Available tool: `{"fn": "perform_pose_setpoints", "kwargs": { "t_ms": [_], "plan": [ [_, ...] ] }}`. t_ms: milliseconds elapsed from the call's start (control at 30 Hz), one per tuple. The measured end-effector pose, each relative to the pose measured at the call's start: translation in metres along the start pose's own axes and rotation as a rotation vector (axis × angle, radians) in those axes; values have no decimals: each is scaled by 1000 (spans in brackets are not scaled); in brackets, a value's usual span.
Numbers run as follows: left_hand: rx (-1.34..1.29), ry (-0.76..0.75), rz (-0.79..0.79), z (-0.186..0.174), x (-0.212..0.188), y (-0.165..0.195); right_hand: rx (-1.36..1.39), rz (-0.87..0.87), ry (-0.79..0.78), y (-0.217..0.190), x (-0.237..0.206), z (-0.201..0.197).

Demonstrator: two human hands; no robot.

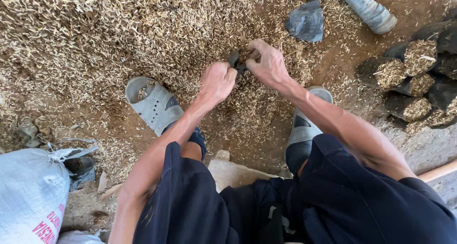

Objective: The person repeatedly scoops wood pellets from a large pile on the floor into small black plastic bags, then places the filled bags into a stack nearby. The person uses both hands to fill and close each bag before stacking it.

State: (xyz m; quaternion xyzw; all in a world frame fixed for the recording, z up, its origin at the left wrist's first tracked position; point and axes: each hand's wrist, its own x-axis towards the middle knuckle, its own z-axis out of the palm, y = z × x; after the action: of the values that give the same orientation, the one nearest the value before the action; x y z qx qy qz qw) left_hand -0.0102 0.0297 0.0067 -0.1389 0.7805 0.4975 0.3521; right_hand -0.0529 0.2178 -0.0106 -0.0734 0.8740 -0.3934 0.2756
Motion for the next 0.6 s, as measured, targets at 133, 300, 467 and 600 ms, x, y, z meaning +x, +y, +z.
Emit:
{"fn": "perform_pose_setpoints", "kwargs": {
  "t_ms": [133,300,467,600],
  "plan": [
    [368,206,198,-10,-10,10,-37,-201,48,4,6,-7],
    [573,304,413,-11,3,12,-5,-251,-117,-1,6,-18],
    [597,188,429,-10,11,-3,104,-270,-243,-2,10,-23],
    [480,137,428,-18,13,-1,67,-200,-177,0,12,-27]
  ]
}}
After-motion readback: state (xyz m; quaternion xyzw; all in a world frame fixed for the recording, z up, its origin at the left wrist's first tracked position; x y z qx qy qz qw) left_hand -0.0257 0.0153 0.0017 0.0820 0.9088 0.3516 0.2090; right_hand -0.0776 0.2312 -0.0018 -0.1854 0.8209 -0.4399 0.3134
